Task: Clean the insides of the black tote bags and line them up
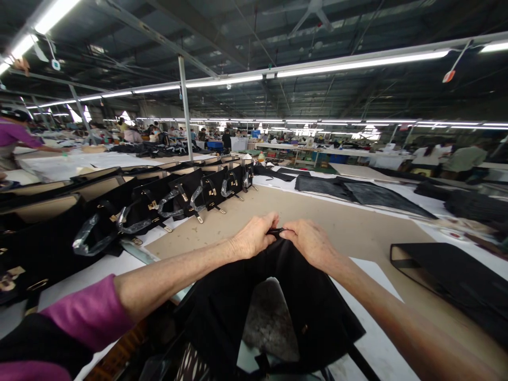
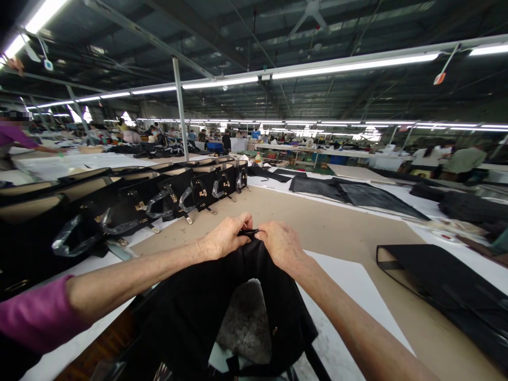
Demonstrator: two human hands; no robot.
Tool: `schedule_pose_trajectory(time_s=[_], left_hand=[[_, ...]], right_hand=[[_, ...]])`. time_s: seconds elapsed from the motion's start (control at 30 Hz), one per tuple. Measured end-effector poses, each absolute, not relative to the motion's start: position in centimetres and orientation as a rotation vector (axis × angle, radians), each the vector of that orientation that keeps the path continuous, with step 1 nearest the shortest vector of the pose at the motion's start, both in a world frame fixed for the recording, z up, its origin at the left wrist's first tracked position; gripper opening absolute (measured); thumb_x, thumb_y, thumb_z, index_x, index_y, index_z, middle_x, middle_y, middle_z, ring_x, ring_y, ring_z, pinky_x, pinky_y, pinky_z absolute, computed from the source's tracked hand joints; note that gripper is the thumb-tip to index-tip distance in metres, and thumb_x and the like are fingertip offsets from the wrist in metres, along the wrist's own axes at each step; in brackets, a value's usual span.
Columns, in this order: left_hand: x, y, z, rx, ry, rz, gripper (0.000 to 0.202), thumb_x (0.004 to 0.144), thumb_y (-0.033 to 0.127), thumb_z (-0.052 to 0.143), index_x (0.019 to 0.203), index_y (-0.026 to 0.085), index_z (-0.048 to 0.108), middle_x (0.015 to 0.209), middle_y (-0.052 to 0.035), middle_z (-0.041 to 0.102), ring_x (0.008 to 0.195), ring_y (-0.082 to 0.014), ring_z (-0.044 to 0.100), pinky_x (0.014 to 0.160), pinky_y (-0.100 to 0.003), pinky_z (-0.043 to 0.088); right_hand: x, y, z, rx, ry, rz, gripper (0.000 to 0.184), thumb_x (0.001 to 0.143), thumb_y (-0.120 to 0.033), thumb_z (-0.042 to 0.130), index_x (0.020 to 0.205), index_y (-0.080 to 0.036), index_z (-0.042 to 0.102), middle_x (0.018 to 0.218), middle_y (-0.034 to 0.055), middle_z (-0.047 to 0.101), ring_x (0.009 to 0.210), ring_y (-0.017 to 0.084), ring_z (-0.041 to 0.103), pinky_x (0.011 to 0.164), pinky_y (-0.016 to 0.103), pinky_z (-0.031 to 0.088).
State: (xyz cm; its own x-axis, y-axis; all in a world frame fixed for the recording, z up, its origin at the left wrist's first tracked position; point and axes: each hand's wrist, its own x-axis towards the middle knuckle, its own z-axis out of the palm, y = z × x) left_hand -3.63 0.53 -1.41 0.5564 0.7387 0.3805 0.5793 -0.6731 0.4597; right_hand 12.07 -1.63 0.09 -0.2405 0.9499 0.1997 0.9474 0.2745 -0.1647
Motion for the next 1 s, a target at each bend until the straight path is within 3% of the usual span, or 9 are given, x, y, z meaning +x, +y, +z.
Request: schedule_pose_trajectory(time_s=[0.13,0.33,0.73,0.93,1.0], left_hand=[[-3.93,0.67,-1.61,2.482,1.236,0.717,0.033,0.060,0.020,0.059,0.090,0.019,0.045,0.073,0.0029,0.052,0.063,-0.0113,0.047,0.053,-0.021,0.032],[-4.30,1.01,-1.66,2.509,1.263,0.615,0.017,0.068,0.033,0.055,0.076,0.018,0.058,0.064,0.0028,0.054,0.062,-0.0114,0.047,0.054,-0.021,0.030],[-4.12,0.95,-1.58,2.457,1.251,0.666,0.021,0.074,0.027,0.047,0.068,0.014,0.063,0.050,0.0033,0.048,0.049,-0.0077,0.040,0.049,-0.020,0.029],[-3.62,0.67,-1.35,2.398,1.267,0.664,0.023,0.073,0.026,0.046,0.063,0.013,0.061,0.047,0.0036,0.045,0.047,-0.0073,0.039,0.047,-0.020,0.030],[-3.48,0.47,-1.18,2.383,1.285,0.667,0.023,0.073,0.026,0.046,0.060,0.013,0.060,0.046,0.0038,0.042,0.046,-0.0073,0.038,0.046,-0.020,0.029]], right_hand=[[12.22,-1.60,-0.02,-1.765,-2.300,-0.060,0.022,0.080,-0.028,0.045,0.066,-0.020,0.060,0.066,0.0008,0.061,0.065,0.014,0.053,0.056,0.022,0.029],[12.34,-1.44,-0.17,-1.765,-2.320,-0.089,0.022,0.080,-0.029,0.044,0.068,-0.021,0.061,0.069,0.0009,0.063,0.067,0.014,0.054,0.057,0.022,0.029],[11.88,-1.66,-0.08,-1.804,-2.301,-0.137,0.024,0.080,-0.031,0.045,0.065,-0.022,0.060,0.068,0.0007,0.063,0.067,0.015,0.055,0.055,0.023,0.028],[12.43,-1.66,-0.30,-1.657,-2.312,-0.130,0.017,0.081,-0.028,0.044,0.083,-0.027,0.061,0.076,-0.0018,0.064,0.075,0.015,0.056,0.058,0.022,0.030],[12.57,-1.62,-0.30,-1.632,-2.367,-0.140,0.020,0.083,-0.029,0.042,0.081,-0.026,0.061,0.072,-0.0017,0.064,0.072,0.015,0.056,0.058,0.022,0.030]])
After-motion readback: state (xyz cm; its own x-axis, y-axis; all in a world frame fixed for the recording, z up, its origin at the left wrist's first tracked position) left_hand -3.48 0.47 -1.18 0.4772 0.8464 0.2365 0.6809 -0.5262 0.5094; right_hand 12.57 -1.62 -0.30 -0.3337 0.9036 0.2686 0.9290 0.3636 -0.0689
